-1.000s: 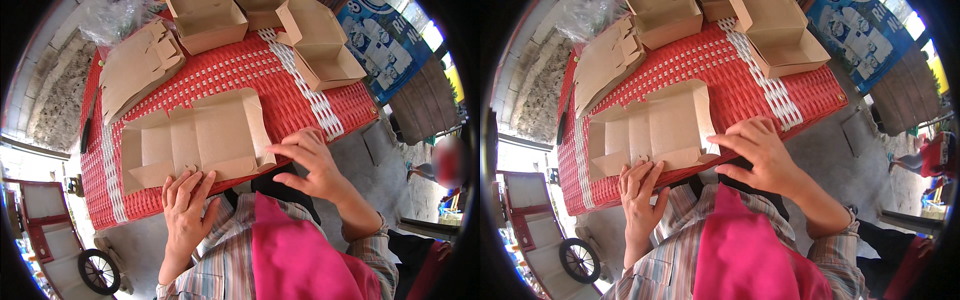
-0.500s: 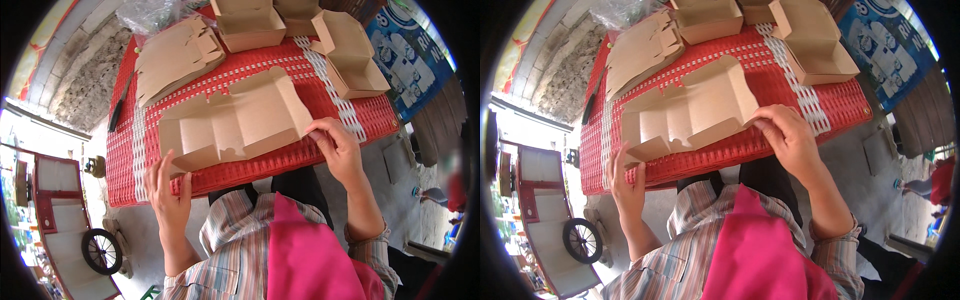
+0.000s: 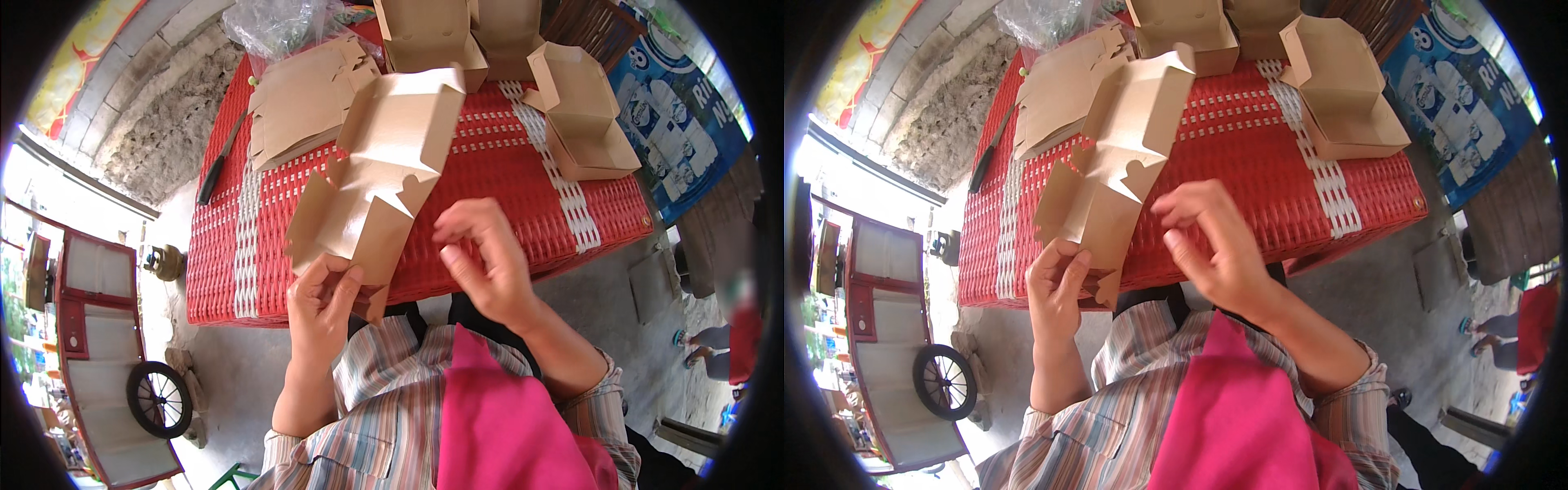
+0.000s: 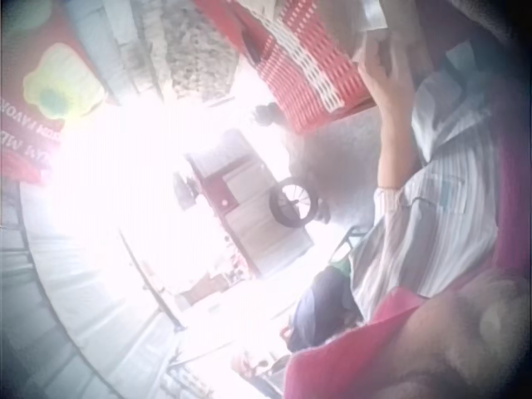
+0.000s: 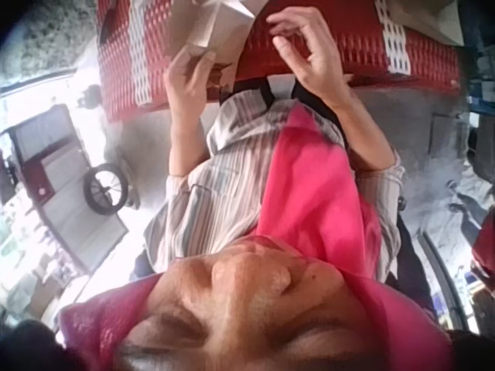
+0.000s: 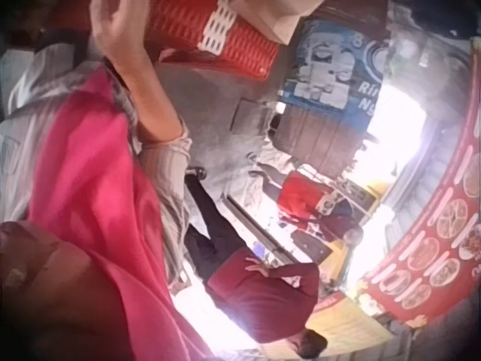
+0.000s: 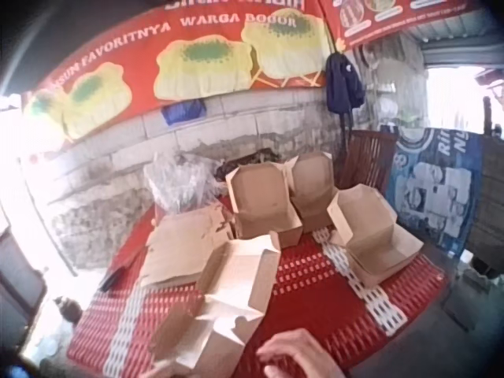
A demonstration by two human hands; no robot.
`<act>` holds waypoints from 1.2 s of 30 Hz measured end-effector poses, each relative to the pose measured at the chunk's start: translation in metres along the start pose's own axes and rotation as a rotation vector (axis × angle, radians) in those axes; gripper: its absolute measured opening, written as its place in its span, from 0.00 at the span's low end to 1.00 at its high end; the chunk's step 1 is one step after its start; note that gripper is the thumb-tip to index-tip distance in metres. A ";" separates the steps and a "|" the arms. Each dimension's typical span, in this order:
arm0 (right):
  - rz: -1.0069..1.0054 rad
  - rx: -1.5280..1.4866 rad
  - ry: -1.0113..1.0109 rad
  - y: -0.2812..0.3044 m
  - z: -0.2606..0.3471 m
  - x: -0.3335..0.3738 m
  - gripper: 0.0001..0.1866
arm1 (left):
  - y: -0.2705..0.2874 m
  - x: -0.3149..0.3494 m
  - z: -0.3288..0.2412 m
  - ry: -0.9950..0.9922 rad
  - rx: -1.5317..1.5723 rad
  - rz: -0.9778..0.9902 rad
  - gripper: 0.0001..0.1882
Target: The person assembles flat cardboard pieces into small rectangular boxes by hand. They fold the cardboard along pre-scored lines, tuck flaps into slots, and secure the structure without using any tools. The finished boxes are stacked on the table.
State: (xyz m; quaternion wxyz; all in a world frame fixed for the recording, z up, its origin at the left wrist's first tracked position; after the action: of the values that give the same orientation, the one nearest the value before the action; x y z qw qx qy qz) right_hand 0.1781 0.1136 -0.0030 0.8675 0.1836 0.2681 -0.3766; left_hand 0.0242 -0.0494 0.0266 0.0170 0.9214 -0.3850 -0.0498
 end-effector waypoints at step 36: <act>0.704 -0.117 0.044 -0.011 -0.010 -0.155 0.08 | -0.003 -0.096 -0.018 -0.181 0.386 0.010 0.18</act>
State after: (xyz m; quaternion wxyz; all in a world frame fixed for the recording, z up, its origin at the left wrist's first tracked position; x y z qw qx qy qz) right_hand 0.0778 0.1977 0.0808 0.9472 0.2226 0.2282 -0.0347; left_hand -0.0388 0.0206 0.0515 -0.1939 0.8975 -0.3919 -0.0575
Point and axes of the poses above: each hand's wrist, its own x-axis away from the middle knuckle, its own y-axis out of the back of the hand, z = x × y, the point moved 1 cm from there along -x, towards the middle knuckle, and after that the axes turned 5 degrees about -z, right-handed, at the moved point
